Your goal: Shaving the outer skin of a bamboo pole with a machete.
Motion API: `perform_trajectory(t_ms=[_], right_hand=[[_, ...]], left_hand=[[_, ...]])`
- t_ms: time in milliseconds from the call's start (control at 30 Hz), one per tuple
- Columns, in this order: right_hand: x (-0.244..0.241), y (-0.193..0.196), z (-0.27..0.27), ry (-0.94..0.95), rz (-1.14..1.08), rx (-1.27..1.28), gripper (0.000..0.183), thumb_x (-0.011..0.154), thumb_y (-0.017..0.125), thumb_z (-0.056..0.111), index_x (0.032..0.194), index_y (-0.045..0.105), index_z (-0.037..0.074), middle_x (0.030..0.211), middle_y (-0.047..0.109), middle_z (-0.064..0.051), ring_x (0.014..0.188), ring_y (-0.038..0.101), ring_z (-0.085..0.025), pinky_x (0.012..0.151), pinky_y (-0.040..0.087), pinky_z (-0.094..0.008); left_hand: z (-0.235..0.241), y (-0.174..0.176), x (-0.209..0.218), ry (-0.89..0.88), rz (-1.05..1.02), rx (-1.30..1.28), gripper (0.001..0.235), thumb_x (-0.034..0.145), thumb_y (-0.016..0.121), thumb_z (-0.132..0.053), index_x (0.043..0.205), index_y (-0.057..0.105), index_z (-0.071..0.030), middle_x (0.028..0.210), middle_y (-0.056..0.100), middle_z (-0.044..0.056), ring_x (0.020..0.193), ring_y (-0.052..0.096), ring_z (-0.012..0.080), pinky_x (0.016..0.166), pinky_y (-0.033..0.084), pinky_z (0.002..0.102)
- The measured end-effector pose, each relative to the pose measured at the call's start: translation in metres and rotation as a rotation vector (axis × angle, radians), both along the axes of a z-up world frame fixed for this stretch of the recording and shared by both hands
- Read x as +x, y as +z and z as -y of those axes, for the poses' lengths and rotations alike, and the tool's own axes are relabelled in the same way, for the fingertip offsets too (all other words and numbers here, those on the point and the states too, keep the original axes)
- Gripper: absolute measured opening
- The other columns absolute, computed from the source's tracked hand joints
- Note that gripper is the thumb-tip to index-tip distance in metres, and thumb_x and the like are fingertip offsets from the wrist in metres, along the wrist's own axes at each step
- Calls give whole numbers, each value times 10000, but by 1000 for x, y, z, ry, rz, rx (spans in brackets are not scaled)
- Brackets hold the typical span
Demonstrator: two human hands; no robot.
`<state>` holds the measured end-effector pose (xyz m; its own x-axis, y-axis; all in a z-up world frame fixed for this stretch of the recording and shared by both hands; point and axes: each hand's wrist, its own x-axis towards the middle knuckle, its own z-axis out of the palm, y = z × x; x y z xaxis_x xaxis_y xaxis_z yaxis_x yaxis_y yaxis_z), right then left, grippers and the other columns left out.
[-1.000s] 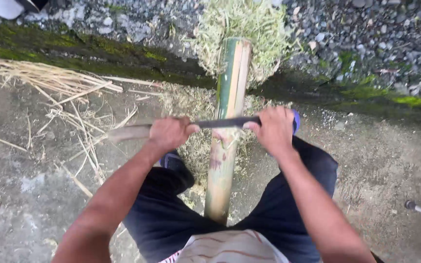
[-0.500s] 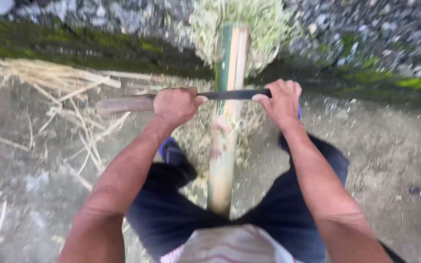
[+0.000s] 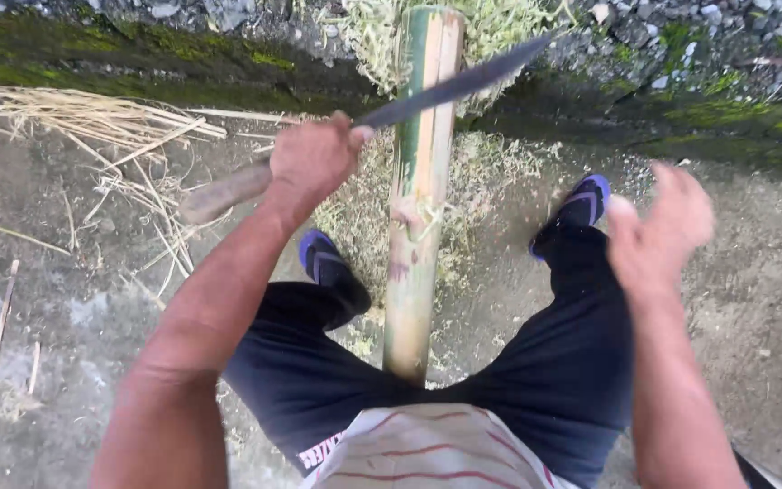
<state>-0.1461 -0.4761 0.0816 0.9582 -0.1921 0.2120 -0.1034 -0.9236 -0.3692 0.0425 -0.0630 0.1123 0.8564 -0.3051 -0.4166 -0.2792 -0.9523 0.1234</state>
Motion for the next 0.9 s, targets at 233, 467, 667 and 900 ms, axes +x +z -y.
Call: perform_trajectory(t_ms=[233, 467, 667, 900], right_hand=[[-74, -32, 41, 4, -265, -291, 829, 1077, 488, 694, 1487, 465, -26, 1463, 472, -243, 1461, 377, -404, 1232, 203, -584], [-74, -32, 50, -78, -218, -73, 695, 1119, 573, 616, 1453, 493, 12, 1338, 494, -217, 1369, 408, -390, 1251, 221, -576], [-72, -33, 48, -46, -192, -84, 647, 1117, 593, 577, 1437, 509, 21, 1355, 511, -209, 1380, 419, -385, 1258, 223, -572], [-68, -38, 51, -45, -192, -95, 659, 1142, 595, 592, 1462, 520, 21, 1320, 514, -212, 1357, 419, -381, 1258, 228, -564]], left_hand=[[6, 21, -25, -351, -275, 221, 600, 1047, 257, -584, 1140, 603, -103, 614, 566, 33, 521, 646, 191, 442, 555, 410], [-2, -7, -48, -168, -228, 101, 608, 1077, 279, -577, 1067, 641, -89, 587, 555, 13, 476, 574, 155, 447, 483, 390], [5, -13, -38, 68, -250, 25, 628, 1051, 280, -599, 1095, 616, -71, 591, 541, 28, 460, 552, 184, 436, 499, 403], [-8, -52, -50, -69, -78, -105, 666, 1034, 287, -647, 1016, 671, -104, 519, 498, -15, 430, 506, 145, 443, 438, 383]])
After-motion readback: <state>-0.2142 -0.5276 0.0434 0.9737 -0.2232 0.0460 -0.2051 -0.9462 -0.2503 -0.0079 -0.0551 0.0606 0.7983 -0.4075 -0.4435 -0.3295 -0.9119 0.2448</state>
